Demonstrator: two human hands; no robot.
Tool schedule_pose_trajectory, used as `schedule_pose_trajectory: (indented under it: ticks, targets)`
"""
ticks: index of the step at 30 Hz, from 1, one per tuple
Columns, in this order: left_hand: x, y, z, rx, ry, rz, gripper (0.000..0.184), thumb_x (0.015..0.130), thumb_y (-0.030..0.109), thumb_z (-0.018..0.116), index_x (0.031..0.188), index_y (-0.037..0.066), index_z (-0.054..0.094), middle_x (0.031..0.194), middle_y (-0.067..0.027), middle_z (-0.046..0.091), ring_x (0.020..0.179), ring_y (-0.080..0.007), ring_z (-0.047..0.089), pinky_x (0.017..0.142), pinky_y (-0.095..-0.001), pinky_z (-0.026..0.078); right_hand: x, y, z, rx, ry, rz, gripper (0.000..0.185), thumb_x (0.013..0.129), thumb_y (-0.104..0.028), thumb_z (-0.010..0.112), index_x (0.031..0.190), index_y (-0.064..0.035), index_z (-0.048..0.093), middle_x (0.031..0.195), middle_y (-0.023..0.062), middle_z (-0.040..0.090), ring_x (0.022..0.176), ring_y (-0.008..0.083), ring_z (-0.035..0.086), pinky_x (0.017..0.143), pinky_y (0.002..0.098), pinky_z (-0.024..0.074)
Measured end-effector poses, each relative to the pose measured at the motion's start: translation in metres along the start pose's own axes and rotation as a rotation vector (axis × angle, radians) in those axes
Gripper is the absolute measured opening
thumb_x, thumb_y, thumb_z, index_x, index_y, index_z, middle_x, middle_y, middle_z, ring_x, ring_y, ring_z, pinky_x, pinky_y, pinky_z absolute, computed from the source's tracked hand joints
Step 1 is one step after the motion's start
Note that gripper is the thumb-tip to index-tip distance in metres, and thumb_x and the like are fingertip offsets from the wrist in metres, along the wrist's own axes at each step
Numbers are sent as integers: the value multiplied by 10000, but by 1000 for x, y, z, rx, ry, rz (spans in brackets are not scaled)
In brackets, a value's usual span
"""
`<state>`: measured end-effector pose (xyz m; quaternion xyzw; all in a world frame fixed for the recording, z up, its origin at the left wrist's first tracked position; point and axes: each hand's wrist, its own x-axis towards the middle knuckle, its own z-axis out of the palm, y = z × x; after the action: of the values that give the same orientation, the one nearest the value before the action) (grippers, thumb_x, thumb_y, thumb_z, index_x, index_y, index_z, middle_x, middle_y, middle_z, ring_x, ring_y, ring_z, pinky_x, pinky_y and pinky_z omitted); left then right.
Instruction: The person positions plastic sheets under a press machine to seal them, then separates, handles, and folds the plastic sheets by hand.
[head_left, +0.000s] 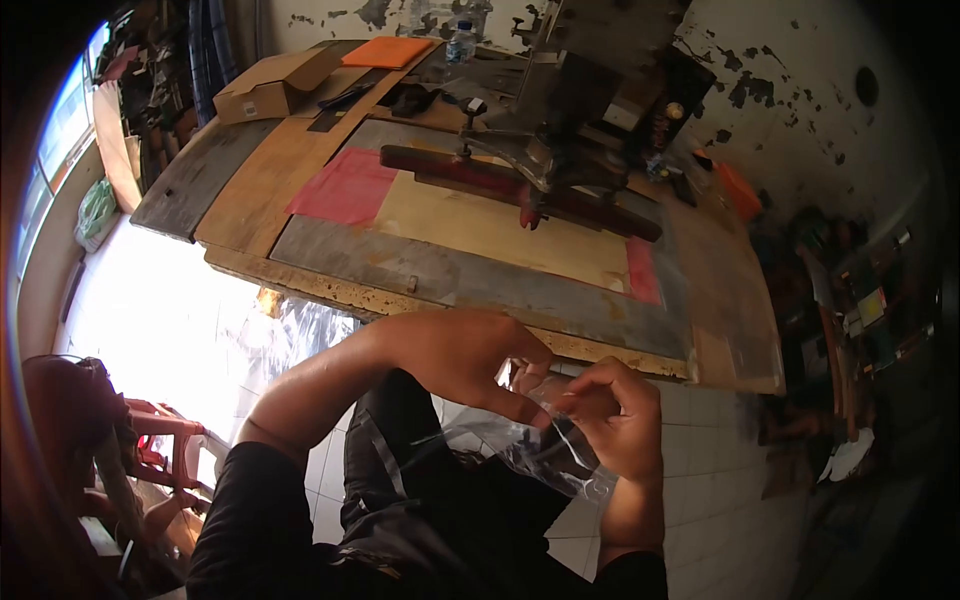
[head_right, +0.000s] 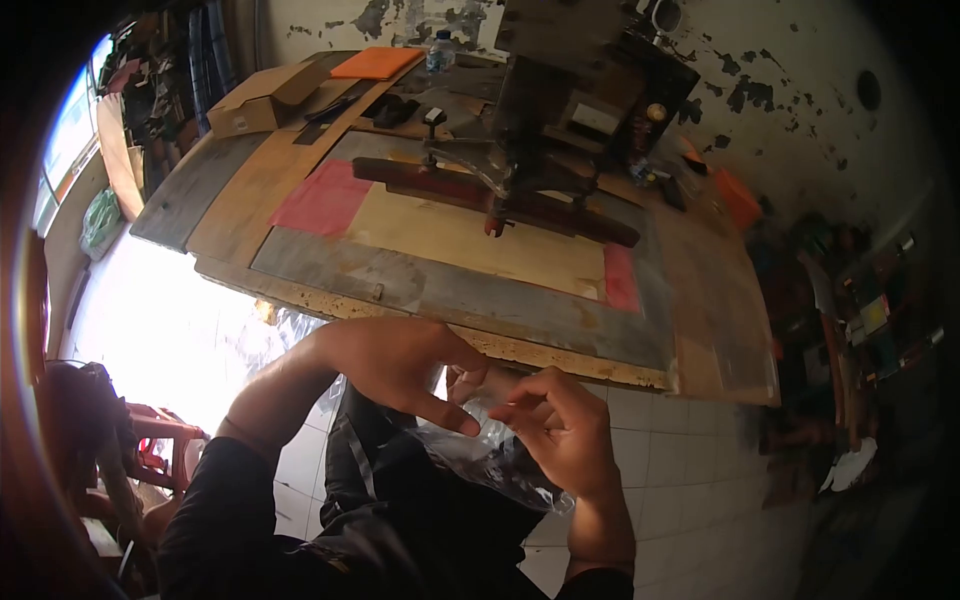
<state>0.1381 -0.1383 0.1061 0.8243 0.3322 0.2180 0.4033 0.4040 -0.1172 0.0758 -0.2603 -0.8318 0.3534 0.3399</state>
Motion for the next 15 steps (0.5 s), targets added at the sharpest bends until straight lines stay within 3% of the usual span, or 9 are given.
schedule_pose_trajectory:
  ticks: [2, 3, 4, 6, 7, 8, 10, 11, 15]
  targets:
    - [-3, -2, 0, -127, -5, -57, 399, 977, 380, 756, 865, 2, 689, 791, -104, 732, 775, -230, 737, 738, -376, 558, 4, -3, 7, -114, 93, -154, 201, 887, -79, 850, 990, -22, 686, 878, 71, 689, 732, 149, 690, 646, 280, 526]
    - [-6, -3, 0, -252, -19, -113, 407, 1000, 382, 733, 875, -4, 693, 773, -104, 729, 741, -209, 726, 735, -363, 557, -3, 2, 6, -132, 89, -120, 348, 853, -224, 897, 1063, -44, 687, 952, 98, 676, 863, 222, 709, 760, 342, 564]
    - [-9, -3, 1, -255, -17, -115, 407, 1000, 382, 733, 875, -4, 693, 773, -104, 729, 741, -209, 726, 735, -363, 557, -11, 4, 11, -131, 85, -119, 348, 853, -224, 897, 1063, -44, 687, 952, 98, 676, 863, 222, 709, 760, 342, 564]
    - [-18, 0, 1, -281, 178, -132, 410, 1021, 365, 718, 878, -18, 703, 744, -100, 732, 723, -170, 727, 700, -339, 555, -26, 6, 27, -195, 154, -227, 543, 844, -427, 896, 1143, -41, 658, 1151, 123, 627, 1122, 293, 643, 929, 393, 549]
    - [-23, -2, -1, -284, 186, -134, 410, 1021, 365, 718, 878, -18, 703, 744, -100, 732, 723, -170, 727, 700, -339, 555, -38, 11, 35, -300, 98, -271, 727, 782, -569, 895, 1242, -78, 621, 1332, 145, 537, 1311, 376, 522, 1075, 518, 479]
    - [-28, -4, -2, -178, 248, -127, 405, 1024, 354, 717, 877, -23, 709, 748, -99, 739, 740, -162, 740, 688, -321, 557, -47, 11, 47, -404, 79, -297, 746, 778, -536, 911, 1310, -114, 603, 1430, 143, 471, 1404, 389, 419, 1122, 573, 410]
    - [-37, -7, -4, -83, 315, -128, 400, 1027, 343, 715, 875, -27, 716, 752, -97, 747, 756, -154, 752, 676, -304, 558, -68, 29, 76, -598, 87, -267, 768, 784, -470, 926, 1384, -145, 573, 1493, 157, 408, 1443, 390, 356, 1141, 563, 391]
    - [-41, -9, -6, -171, 300, -182, 386, 1036, 323, 705, 874, -27, 721, 761, -92, 753, 745, -139, 748, 658, -289, 555, -72, 40, 86, -602, 166, -251, 611, 829, -321, 913, 1331, -115, 632, 1407, 144, 513, 1359, 362, 471, 1103, 513, 434]
    - [-55, -22, -4, -381, 325, -213, 326, 1048, 279, 691, 929, -21, 736, 776, -69, 766, 609, -110, 680, 582, -256, 535, -84, 83, 92, -570, 273, -211, 429, 849, -173, 883, 1233, -112, 701, 1202, 96, 669, 1185, 281, 620, 1025, 465, 464]
